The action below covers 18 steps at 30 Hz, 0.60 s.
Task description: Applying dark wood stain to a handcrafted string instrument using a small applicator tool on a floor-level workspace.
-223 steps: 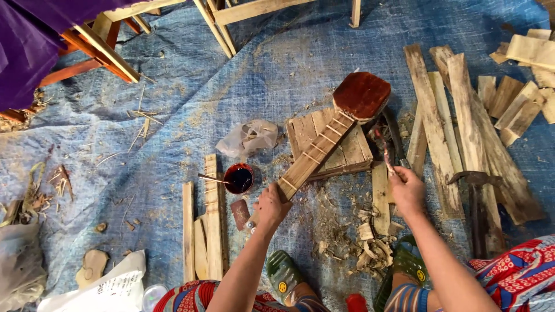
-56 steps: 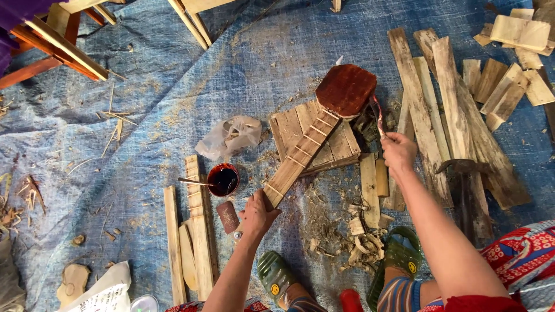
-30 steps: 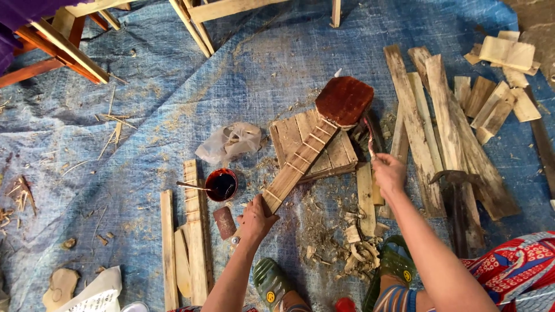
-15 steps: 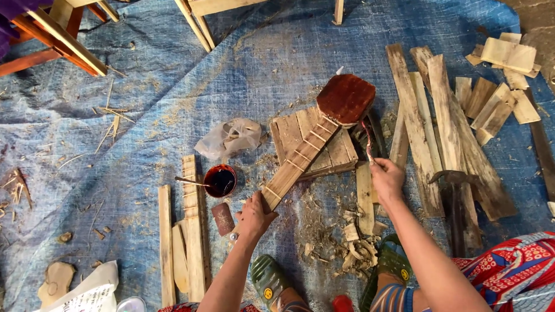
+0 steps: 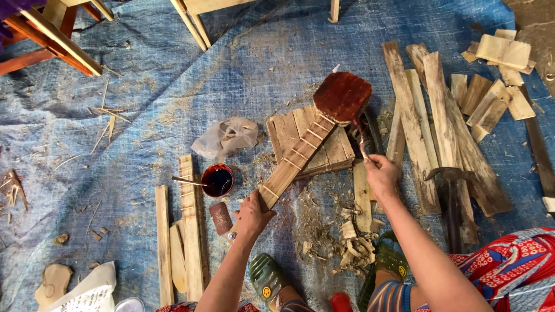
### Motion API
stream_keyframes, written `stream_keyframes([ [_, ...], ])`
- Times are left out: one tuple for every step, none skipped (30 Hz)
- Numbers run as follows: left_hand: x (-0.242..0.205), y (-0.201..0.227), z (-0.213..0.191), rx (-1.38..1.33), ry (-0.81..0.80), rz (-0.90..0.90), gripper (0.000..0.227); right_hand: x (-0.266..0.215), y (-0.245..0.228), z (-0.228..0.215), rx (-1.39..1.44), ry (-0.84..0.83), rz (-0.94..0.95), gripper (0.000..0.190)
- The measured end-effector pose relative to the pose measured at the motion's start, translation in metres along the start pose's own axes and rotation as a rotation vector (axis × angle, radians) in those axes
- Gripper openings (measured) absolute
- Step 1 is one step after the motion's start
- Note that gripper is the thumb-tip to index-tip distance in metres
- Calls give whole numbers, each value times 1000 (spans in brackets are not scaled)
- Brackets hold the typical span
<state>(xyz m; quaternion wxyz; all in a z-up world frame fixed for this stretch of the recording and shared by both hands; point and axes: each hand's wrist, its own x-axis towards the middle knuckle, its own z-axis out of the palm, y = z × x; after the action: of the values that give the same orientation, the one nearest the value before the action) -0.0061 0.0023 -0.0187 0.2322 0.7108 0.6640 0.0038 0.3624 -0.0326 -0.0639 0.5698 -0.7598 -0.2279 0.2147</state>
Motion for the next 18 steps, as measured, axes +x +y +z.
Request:
stream_keyframes([
  [1, 1, 0, -3, 3, -1, 91, -2, -4, 0, 0, -1, -4, 22],
  [2, 1, 0, 0, 0, 1, 91, -4, -8, 0, 2, -11, 2, 23],
  [1, 0, 1, 5, -8, -2, 92, -8, -10, -1, 2, -24, 13, 23],
  [2, 0, 2, 3, -9, -7, 92, -4, -11, -2, -1, -28, 13, 23],
  [1, 0, 2, 9, -7, -4, 92, -2, -12, -3, 3, -8, 8, 23],
  [0, 0, 1, 15, -5, -1, 92, 0, -12, -4, 8, 13, 4, 22],
  [-1, 1, 1, 16, -6, 0, 92, -3, -12, -4, 8, 15, 4, 22],
  [-1, 1, 0, 18, -12, 1, 92, -6, -12, -4, -11, -24, 10, 22],
  [-3, 2, -1, 16, -14, -2, 92, -8, -13, -3, -30, -68, 13, 23],
  [0, 3, -2, 13, -11, -5, 92, -13, -27, -5, -30, -71, 9, 23],
  [0, 2, -2, 10, -16, -8, 93, -20, -39, -8, 7, -70, 3, 23],
  [0, 1, 0, 7, -21, -11, 94, -28, -51, -10, 44, -69, -4, 24],
  [-3, 5, -4, 3, -24, -28, 94, -30, -52, -18, 37, -85, -1, 24],
  [-7, 9, -8, -1, -30, -7, 92, -32, -54, -25, 98, -93, 27, 24],
  [-8, 11, -14, -4, -28, 9, 90, -32, -58, -27, 163, -109, 52, 23],
  [-6, 11, -14, -10, -23, -13, 90, -33, -50, -32, 160, -131, 52, 23],
  [-7, 9, -12, -6, -26, 1, 88, -34, -41, -37, 153, -136, 71, 25],
  [-8, 6, -10, -3, -28, 15, 86, -36, -33, -40, 145, -141, 91, 27],
])
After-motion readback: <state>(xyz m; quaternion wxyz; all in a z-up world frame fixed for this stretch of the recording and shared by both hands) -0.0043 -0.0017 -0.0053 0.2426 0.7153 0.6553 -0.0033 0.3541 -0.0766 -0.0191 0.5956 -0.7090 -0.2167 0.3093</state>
